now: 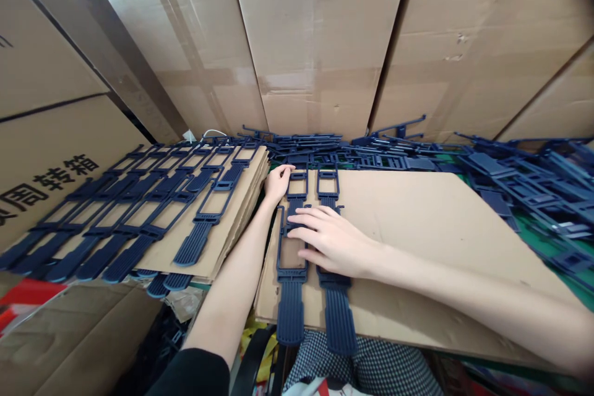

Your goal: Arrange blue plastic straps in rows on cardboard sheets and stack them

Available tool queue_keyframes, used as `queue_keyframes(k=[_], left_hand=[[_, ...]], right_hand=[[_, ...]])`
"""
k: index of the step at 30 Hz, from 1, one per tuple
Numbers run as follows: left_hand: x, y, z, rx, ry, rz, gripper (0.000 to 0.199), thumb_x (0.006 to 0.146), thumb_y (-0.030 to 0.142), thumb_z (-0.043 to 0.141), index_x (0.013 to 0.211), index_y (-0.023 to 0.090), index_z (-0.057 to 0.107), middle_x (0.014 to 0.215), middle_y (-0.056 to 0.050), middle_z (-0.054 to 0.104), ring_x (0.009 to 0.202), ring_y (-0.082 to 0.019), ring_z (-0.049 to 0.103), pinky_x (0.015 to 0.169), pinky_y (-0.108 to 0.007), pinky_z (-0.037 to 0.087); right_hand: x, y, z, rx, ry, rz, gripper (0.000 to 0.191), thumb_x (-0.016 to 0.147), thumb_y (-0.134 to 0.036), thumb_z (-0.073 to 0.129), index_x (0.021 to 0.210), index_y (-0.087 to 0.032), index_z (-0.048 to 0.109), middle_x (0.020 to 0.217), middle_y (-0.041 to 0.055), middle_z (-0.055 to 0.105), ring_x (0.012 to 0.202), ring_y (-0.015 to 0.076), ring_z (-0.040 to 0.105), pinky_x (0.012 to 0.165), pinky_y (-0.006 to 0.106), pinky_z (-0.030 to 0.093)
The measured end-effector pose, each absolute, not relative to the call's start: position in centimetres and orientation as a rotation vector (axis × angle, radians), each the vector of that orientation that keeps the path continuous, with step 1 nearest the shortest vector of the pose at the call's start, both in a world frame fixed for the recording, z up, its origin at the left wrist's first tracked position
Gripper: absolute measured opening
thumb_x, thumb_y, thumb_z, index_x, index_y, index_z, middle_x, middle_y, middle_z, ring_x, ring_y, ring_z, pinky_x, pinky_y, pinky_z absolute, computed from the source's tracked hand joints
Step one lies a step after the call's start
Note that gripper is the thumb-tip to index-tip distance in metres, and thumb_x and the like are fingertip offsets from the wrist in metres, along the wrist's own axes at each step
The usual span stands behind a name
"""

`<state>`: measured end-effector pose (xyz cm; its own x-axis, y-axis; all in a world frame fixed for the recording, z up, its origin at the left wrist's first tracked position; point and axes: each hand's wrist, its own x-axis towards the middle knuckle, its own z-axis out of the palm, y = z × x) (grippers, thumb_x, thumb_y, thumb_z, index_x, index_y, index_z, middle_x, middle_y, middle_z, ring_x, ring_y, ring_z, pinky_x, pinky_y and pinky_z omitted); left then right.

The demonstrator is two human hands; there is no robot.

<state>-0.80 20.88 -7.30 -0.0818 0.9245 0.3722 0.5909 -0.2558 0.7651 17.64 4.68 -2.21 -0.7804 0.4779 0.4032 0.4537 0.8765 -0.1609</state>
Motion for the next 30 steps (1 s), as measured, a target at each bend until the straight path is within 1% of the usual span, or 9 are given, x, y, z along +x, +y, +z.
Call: queue_keyframes(k=[2,6,11,17,22,26,30], left_hand=[[-0.8,20.8,-7.2,1.836,1.636,1.269,0.027,0.087,0.025,0.046,0.092,0.021,0.072,0.100,-0.002,0.072,0.093,-0.018,0.065,0.088,-0.029,0.047],[-0.8,20.8,-7.2,1.838,1.621,1.268,0.026,0.085,0.022,0.047,0.092,0.021,0.072,0.101,-0.001,0.072,0.094,-0.018,0.065,0.088,-0.028,0.048],[-0.8,20.8,-7.2,1.826,1.627,1.271,0.025,0.085,0.021,0.048,0.093,0.020,0.072,0.098,-0.002,0.072,0.091,-0.018,0.065,0.088,-0.029,0.048],[-0.8,20.7,-7.2,1.812,1.625,1.269,0.027,0.086,0.022,0.047,0.095,0.020,0.072,0.098,-0.003,0.072,0.089,-0.018,0.066,0.087,-0.029,0.049],[-0.8,20.7,-7.2,1.815,1.616,1.267,0.027,0.087,0.022,0.046,0.095,0.020,0.072,0.101,-0.002,0.072,0.092,-0.018,0.065,0.088,-0.029,0.048],[-0.9,20.8,-7.2,1.822,1.617,1.261,0.027,0.087,0.022,0.046,0.096,0.020,0.071,0.103,-0.002,0.071,0.092,-0.018,0.065,0.089,-0.029,0.048],[-0.9,20.8,-7.2,1.829,1.623,1.253,0.027,0.086,0.022,0.047,0.096,0.021,0.072,0.101,-0.002,0.072,0.092,-0.018,0.065,0.089,-0.029,0.048]], right_hand=[[16.6,4.9,-2.4,-0.670,-2.630,0.034,0.023,0.089,-0.025,0.052,0.107,-0.016,0.063,0.125,0.0111,0.057,0.123,0.0232,0.045,0.102,0.042,0.034],[15.4,5.4,-3.1,-0.687,-2.648,-0.009,0.017,0.090,-0.018,0.048,0.098,-0.016,0.064,0.113,0.0099,0.062,0.110,0.0213,0.052,0.093,0.039,0.038],[14.8,5.8,-3.6,-0.705,-2.644,-0.094,0.018,0.088,-0.010,0.046,0.097,-0.015,0.061,0.108,0.0088,0.062,0.102,0.0202,0.052,0.086,0.035,0.037],[13.8,6.0,-3.6,-0.771,-2.653,-0.196,0.013,0.086,-0.008,0.050,0.092,-0.016,0.059,0.101,0.0078,0.061,0.090,0.0196,0.049,0.075,0.034,0.034],[13.1,5.7,-3.6,-0.811,-2.629,-0.243,0.015,0.087,-0.009,0.048,0.093,-0.015,0.060,0.097,0.0088,0.061,0.090,0.0208,0.049,0.076,0.035,0.034],[13.8,6.3,-2.6,-0.791,-2.584,-0.060,0.019,0.094,-0.021,0.043,0.094,-0.016,0.062,0.099,0.0082,0.063,0.095,0.0199,0.053,0.081,0.035,0.036],[17.0,8.1,-1.6,-0.826,-2.515,0.062,0.023,0.094,-0.028,0.044,0.104,-0.015,0.061,0.110,0.0098,0.063,0.105,0.0216,0.054,0.090,0.038,0.038]])
